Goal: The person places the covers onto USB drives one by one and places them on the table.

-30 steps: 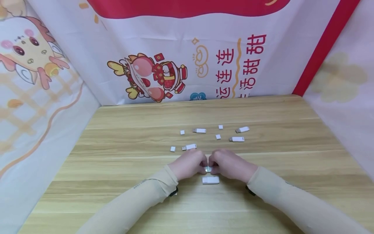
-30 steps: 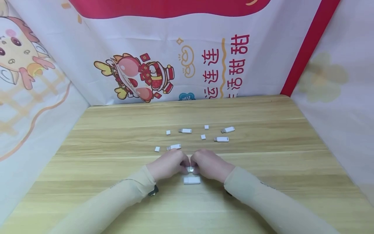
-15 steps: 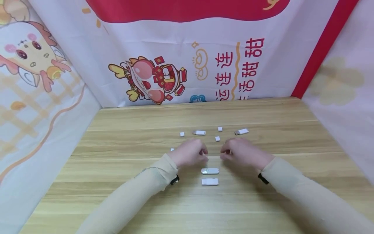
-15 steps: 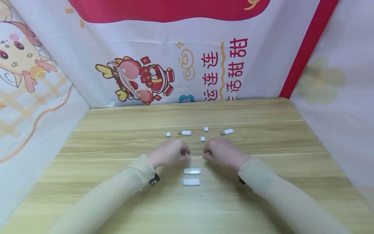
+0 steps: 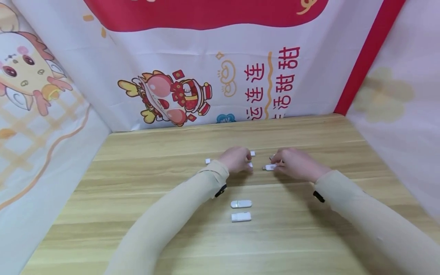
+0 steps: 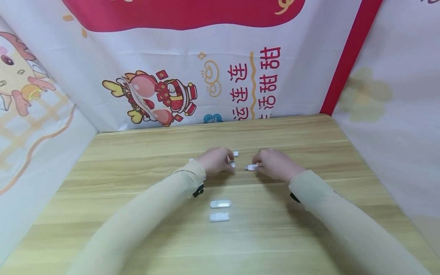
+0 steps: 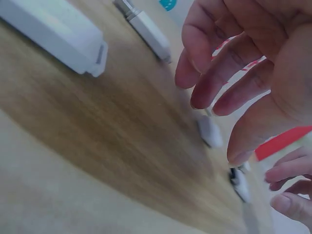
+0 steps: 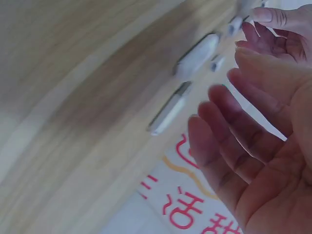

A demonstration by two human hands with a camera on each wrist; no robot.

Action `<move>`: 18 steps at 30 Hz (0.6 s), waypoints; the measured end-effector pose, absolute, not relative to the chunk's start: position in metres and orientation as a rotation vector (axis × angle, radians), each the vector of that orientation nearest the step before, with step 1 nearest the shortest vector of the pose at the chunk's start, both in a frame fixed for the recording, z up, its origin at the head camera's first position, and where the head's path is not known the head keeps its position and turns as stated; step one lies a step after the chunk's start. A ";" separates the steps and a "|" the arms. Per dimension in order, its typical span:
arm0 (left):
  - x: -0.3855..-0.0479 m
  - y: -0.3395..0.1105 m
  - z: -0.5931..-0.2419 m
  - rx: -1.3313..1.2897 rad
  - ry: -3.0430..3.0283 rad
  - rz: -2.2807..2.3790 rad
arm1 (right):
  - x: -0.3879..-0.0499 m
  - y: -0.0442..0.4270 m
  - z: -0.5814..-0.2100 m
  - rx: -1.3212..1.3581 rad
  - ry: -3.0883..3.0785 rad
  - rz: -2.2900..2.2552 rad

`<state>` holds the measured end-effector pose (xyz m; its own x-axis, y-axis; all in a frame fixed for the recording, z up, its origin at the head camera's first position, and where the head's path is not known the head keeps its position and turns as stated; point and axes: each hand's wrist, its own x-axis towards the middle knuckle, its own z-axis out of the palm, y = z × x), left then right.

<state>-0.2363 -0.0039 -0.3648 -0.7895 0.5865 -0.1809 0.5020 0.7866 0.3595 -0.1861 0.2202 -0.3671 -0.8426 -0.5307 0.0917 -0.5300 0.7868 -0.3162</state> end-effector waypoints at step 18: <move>-0.255 -0.003 -0.388 0.901 2.659 0.482 | -0.202 0.218 -0.391 -0.868 2.949 -0.478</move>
<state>-0.2551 -0.0034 -0.3876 -0.7616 0.6267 -0.1650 0.5290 0.7482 0.4003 -0.2017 0.2177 -0.3912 -0.8440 -0.5334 0.0566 -0.5239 0.7973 -0.2997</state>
